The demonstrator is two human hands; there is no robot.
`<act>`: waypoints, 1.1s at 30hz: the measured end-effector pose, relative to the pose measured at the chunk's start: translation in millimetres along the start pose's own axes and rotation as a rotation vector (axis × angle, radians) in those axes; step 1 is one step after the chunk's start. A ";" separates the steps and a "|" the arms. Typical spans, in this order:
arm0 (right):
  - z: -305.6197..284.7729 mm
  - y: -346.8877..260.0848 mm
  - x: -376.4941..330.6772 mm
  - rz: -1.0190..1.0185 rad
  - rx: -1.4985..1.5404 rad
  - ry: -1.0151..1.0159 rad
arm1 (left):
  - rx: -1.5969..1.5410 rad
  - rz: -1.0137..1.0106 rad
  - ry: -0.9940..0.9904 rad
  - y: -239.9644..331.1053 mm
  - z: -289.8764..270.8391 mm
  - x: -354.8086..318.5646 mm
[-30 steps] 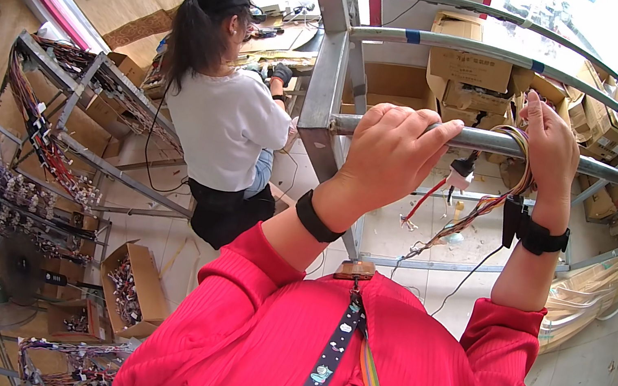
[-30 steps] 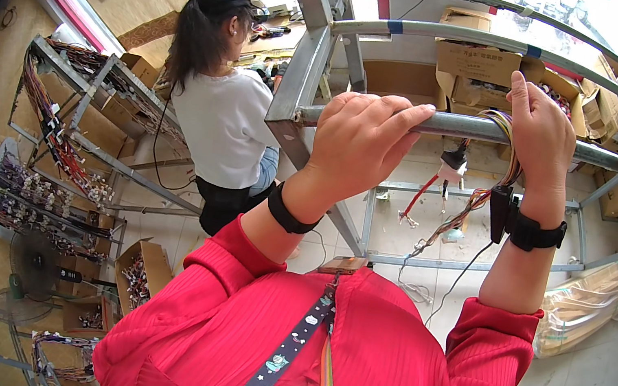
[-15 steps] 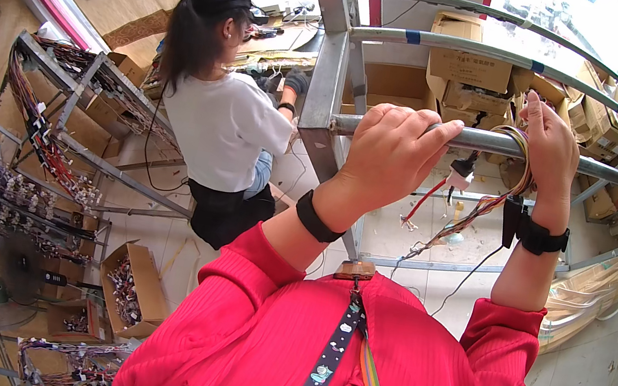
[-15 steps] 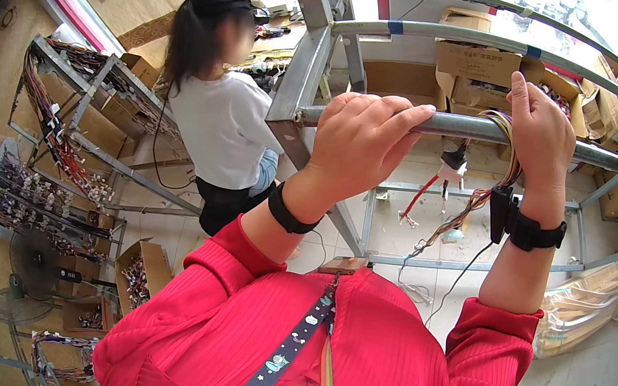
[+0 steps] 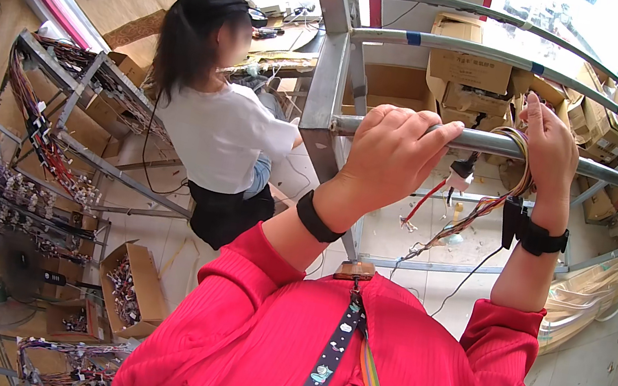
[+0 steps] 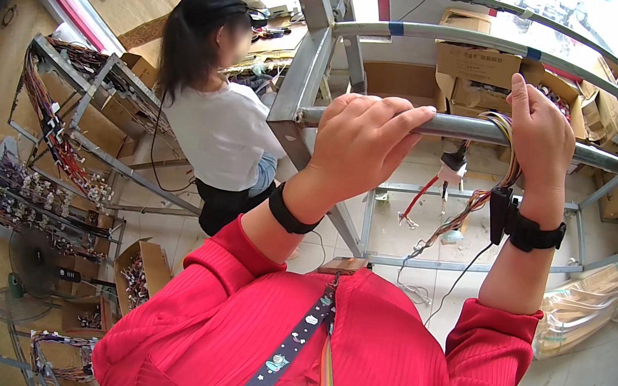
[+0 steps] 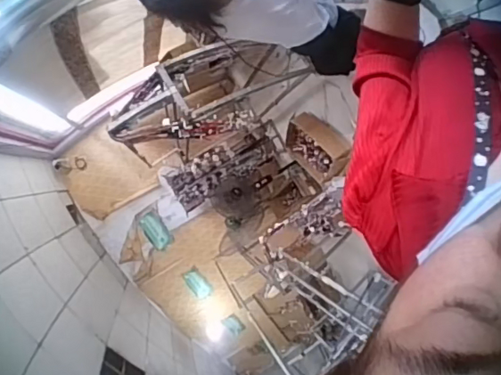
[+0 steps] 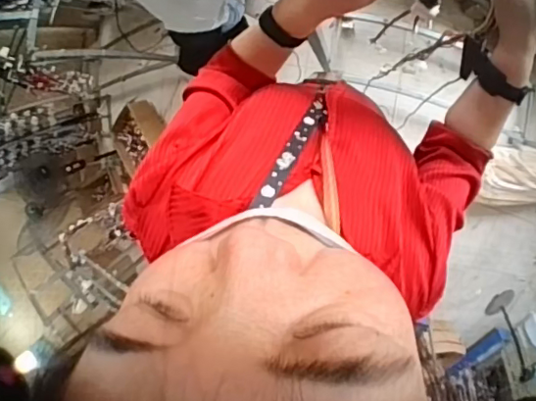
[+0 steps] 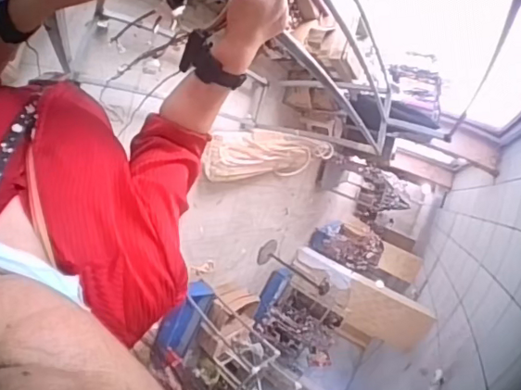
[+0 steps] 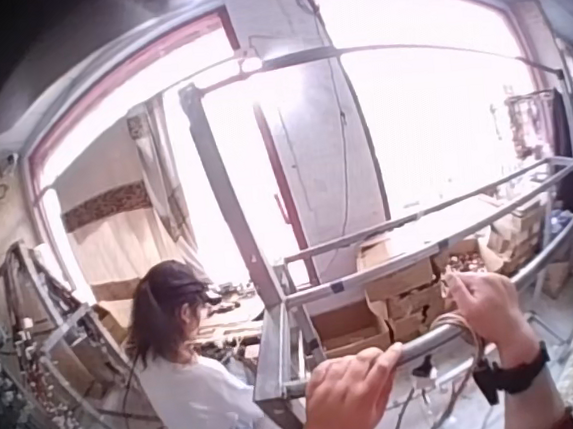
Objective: The recorder is sorting and hanging large bundles of wire harnesses onto hooks on a metal assembly rack.
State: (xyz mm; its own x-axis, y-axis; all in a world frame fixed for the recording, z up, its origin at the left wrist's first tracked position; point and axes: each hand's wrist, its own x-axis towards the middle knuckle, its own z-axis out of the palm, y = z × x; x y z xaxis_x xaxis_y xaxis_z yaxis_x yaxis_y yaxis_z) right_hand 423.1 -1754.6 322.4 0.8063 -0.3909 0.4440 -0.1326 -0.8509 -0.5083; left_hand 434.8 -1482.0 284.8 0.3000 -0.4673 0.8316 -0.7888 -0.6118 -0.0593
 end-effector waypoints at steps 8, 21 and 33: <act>-0.4 -1.6 -0.7 -0.008 0.002 0.009 | 0.013 0.001 0.018 0.2 0.5 -0.1; -2.2 -4.5 -2.4 -0.005 -0.009 0.006 | 0.006 0.000 0.022 -0.2 1.3 -0.6; -1.6 -4.1 -2.3 -0.018 0.002 0.015 | 0.002 0.000 0.010 -0.4 0.4 -0.3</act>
State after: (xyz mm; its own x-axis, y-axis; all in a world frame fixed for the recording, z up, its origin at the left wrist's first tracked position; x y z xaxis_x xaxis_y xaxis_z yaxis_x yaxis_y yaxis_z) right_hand 420.9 -1750.8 324.7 0.8000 -0.3802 0.4641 -0.1167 -0.8574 -0.5012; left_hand 435.2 -1481.9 284.4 0.2941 -0.4609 0.8373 -0.7878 -0.6129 -0.0606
